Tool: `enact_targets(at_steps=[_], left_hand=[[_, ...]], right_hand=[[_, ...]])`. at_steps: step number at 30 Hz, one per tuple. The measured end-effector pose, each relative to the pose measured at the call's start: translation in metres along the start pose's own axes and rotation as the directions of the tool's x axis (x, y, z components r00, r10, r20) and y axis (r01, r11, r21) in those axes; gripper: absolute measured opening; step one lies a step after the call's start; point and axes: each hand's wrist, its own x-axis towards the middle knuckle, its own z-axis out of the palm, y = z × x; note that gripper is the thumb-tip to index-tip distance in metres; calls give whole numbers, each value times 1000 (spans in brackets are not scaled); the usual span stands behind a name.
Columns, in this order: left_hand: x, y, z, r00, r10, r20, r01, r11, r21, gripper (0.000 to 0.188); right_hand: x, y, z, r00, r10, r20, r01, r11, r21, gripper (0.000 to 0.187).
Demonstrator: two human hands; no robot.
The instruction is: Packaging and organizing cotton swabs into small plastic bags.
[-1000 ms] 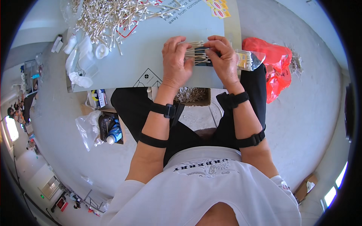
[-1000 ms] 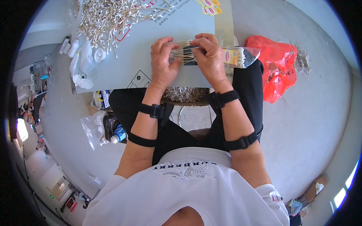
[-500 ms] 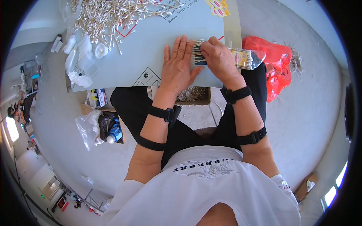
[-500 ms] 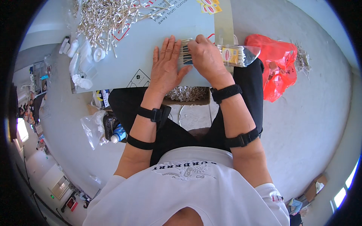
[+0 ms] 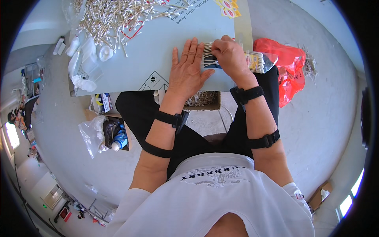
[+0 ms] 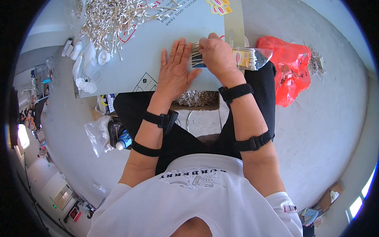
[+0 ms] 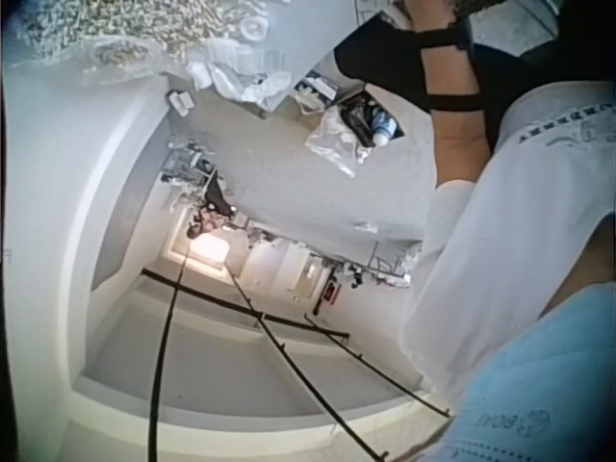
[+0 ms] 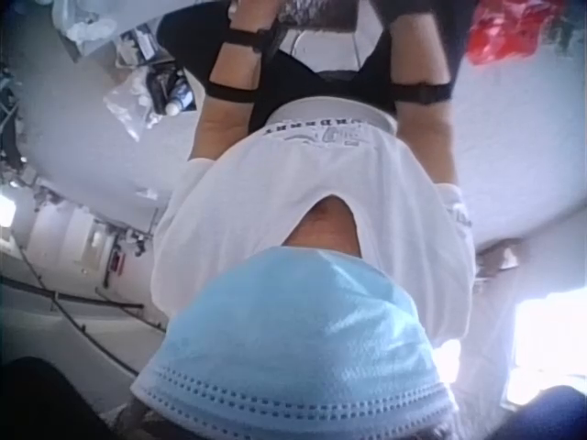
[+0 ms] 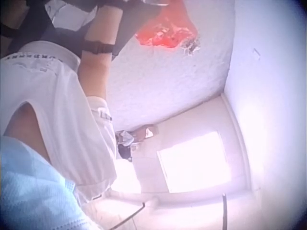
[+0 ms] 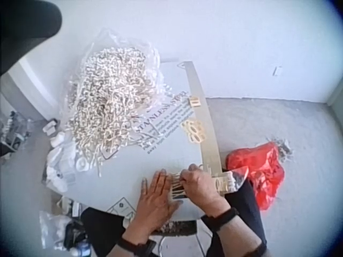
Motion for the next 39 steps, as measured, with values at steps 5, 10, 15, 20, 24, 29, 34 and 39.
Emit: enact_targets(at_steps=[5, 10, 15, 20, 24, 29, 34, 39], left_hand=[[-1, 0, 0, 1000, 1, -4, -1, 1000, 1, 79], [0, -1, 2, 1000, 11, -13, -11, 1000, 19, 78], [0, -1, 2, 1000, 10, -12, -10, 1000, 26, 77], [0, -1, -1, 1000, 19, -7, -19, 1000, -6, 76], [3, 3, -2, 997, 14, -70, -18, 999, -49, 75], [10, -1, 3, 992, 3, -127, -6, 1000, -21, 77], [9, -2, 1, 997, 27, -71, -28, 1000, -13, 80], [7, 0, 2, 998, 25, -65, -25, 1000, -10, 82]], right_hand=[[0, -1, -6, 994, -29, 107, 42, 992, -118, 5], [10, -10, -13, 991, 15, 131, 13, 978, -207, 9], [13, -16, -8, 980, 183, 85, -163, 966, -199, 9], [-1, -9, 2, 953, 205, -223, -135, 946, 293, 14], [-9, 2, 14, 936, 153, -318, 55, 827, 559, 20], [-22, -4, 12, 941, 212, -264, 39, 708, 706, 21], [-31, -10, -13, 988, -150, -45, 152, 988, 32, 19], [-28, -10, -17, 977, -213, -11, 212, 975, -65, 12]])
